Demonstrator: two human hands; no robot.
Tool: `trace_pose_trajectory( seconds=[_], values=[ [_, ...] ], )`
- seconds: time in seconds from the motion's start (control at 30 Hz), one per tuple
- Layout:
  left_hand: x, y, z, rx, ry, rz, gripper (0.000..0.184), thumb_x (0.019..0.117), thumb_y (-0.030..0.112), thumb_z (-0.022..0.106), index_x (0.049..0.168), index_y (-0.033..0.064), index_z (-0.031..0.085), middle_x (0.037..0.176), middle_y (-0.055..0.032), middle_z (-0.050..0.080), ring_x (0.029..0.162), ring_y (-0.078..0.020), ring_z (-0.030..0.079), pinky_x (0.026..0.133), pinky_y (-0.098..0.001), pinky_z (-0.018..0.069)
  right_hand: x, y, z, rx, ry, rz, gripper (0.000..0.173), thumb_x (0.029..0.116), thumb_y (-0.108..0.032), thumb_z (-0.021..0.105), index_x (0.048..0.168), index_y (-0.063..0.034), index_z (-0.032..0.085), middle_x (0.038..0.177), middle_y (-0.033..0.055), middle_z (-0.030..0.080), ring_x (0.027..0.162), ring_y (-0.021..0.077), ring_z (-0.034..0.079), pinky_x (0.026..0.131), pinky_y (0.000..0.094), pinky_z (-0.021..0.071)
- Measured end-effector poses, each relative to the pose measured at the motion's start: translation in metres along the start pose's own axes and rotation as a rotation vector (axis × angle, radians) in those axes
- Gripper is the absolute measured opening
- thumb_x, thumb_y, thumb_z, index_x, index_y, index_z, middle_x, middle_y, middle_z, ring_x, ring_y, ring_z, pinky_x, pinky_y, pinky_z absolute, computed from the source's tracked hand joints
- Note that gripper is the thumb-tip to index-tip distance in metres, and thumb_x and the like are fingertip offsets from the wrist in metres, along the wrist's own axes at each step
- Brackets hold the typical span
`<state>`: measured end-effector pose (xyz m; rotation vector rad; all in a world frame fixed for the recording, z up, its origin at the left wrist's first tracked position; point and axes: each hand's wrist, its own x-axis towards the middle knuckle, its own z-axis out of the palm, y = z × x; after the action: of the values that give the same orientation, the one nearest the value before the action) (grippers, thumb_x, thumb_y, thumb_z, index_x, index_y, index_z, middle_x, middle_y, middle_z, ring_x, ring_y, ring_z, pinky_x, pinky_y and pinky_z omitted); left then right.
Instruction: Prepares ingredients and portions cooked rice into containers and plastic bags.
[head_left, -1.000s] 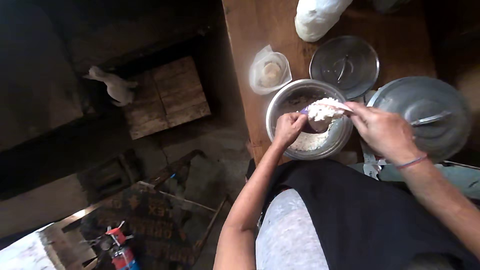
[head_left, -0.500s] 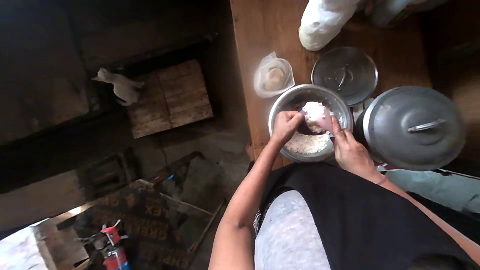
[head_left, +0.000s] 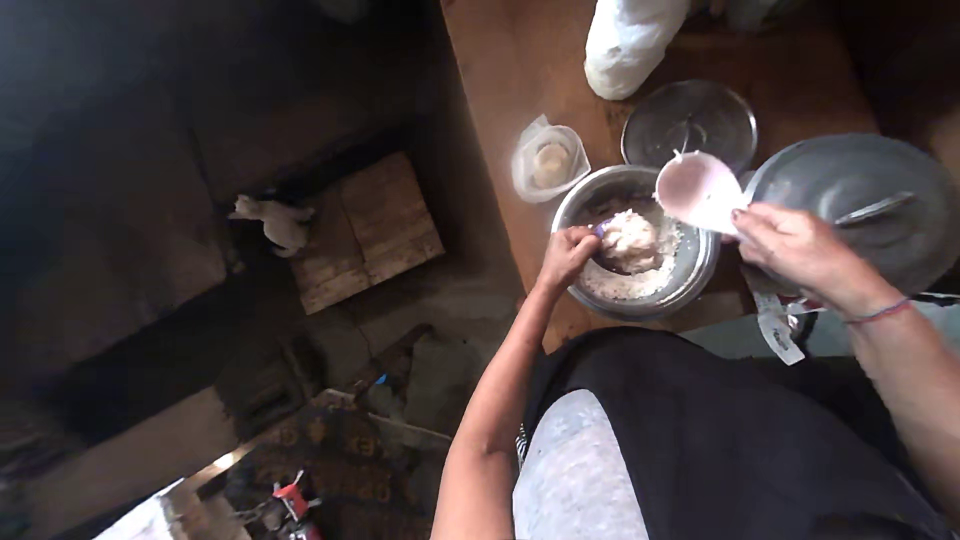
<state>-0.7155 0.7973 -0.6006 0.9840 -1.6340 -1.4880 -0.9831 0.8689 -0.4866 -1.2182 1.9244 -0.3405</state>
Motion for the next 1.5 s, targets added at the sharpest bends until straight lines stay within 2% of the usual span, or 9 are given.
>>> trace_pose_trajectory(
  seconds=[0.07,0.33,0.4,0.5,0.77,1.0,1.1,1.2,1.5],
  values=[
    [-0.002,0.001,-0.007,-0.020,0.006,-0.016,0.032,0.0908,0.016,0.050,0.060,0.0078,0.055,0.063,0.0027,0.056,0.062,-0.0034,0.053,0.060,-0.0258,0.0449,-0.024,-0.008,0.021,0.334,-0.148,0.179,0.032,0.1111,-0.028,0.042,0.102,-0.0038,0.061,0.064,-0.0062,0.045,0.047,-0.0009,0.035,0.045,0.0169,0.0333],
    [0.013,0.035,-0.020,0.200,-0.105,0.042,0.032,0.0904,0.018,0.053,0.064,0.0040,0.064,0.065,-0.0050,0.062,0.066,-0.0163,0.061,0.066,-0.0434,0.0468,-0.031,-0.031,0.103,0.574,-0.277,0.338,0.035,0.1119,-0.036,0.037,0.090,-0.0131,0.052,0.056,-0.0098,0.035,0.041,-0.0005,0.029,0.039,0.0161,0.0269],
    [0.016,0.038,-0.031,0.276,-0.180,0.034,0.032,0.0921,0.019,0.053,0.067,0.0033,0.067,0.069,-0.0080,0.065,0.069,-0.0213,0.064,0.067,-0.0487,0.0481,-0.029,-0.028,0.106,0.277,-0.171,0.212,0.036,0.1115,-0.033,0.041,0.101,-0.0057,0.062,0.070,-0.0002,0.048,0.055,0.0078,0.044,0.052,0.0262,0.0394],
    [0.015,0.031,-0.053,0.314,-0.301,-0.057,0.034,0.0973,0.018,0.053,0.070,0.0021,0.066,0.067,-0.0089,0.061,0.066,-0.0231,0.060,0.064,-0.0487,0.0476,-0.045,-0.035,0.089,-0.183,0.099,0.105,0.042,0.1090,-0.035,0.049,0.099,0.0017,0.068,0.082,0.0269,0.066,0.084,0.0482,0.067,0.072,0.0670,0.0482],
    [0.020,0.017,-0.068,0.090,-0.257,-0.151,0.037,0.0977,0.020,0.049,0.063,0.0095,0.054,0.058,0.0014,0.050,0.055,-0.0104,0.049,0.055,-0.0343,0.0419,-0.042,-0.055,0.128,-0.185,0.312,0.325,0.048,0.1109,-0.036,0.043,0.103,0.0066,0.065,0.089,0.0319,0.066,0.092,0.0530,0.067,0.076,0.0681,0.0482],
    [0.004,0.027,-0.049,0.294,-0.375,-0.216,0.036,0.1082,0.024,0.044,0.107,-0.0001,0.071,0.112,-0.0192,0.063,0.099,-0.0293,0.065,0.087,-0.0495,0.0540,-0.036,-0.045,0.141,-0.354,0.384,0.195,0.039,0.1023,-0.030,0.063,0.125,0.0021,0.069,0.136,0.0330,0.056,0.132,0.0555,0.045,0.105,0.0770,0.0286],
    [-0.007,0.045,-0.034,0.348,-0.405,-0.195,0.031,0.1072,0.014,0.044,0.120,-0.0039,0.067,0.130,-0.0267,0.059,0.108,-0.0340,0.065,0.093,-0.0480,0.0542,-0.044,-0.071,0.156,0.017,0.415,0.038,0.030,0.1054,-0.019,0.057,0.118,0.0033,0.072,0.122,0.0256,0.067,0.118,0.0402,0.062,0.103,0.0586,0.0452],
    [-0.023,0.061,-0.025,0.504,-0.440,-0.112,0.028,0.1034,0.008,0.051,0.123,-0.0050,0.067,0.127,-0.0287,0.063,0.110,-0.0391,0.067,0.094,-0.0503,0.0545,-0.039,-0.091,0.181,0.645,0.374,0.187,0.032,0.1074,-0.025,0.053,0.111,0.0047,0.067,0.098,0.0137,0.067,0.084,0.0169,0.064,0.077,0.0348,0.0545],
    [-0.037,0.058,-0.019,0.675,-0.542,0.091,0.028,0.0990,0.003,0.056,0.122,-0.0031,0.071,0.116,-0.0273,0.069,0.106,-0.0401,0.070,0.088,-0.0496,0.0573,-0.026,-0.070,0.209,1.006,0.521,0.334,0.025,0.1073,-0.021,0.048,0.110,0.0008,0.060,0.089,0.0049,0.063,0.076,0.0104,0.064,0.066,0.0311,0.0563]
  ],
)
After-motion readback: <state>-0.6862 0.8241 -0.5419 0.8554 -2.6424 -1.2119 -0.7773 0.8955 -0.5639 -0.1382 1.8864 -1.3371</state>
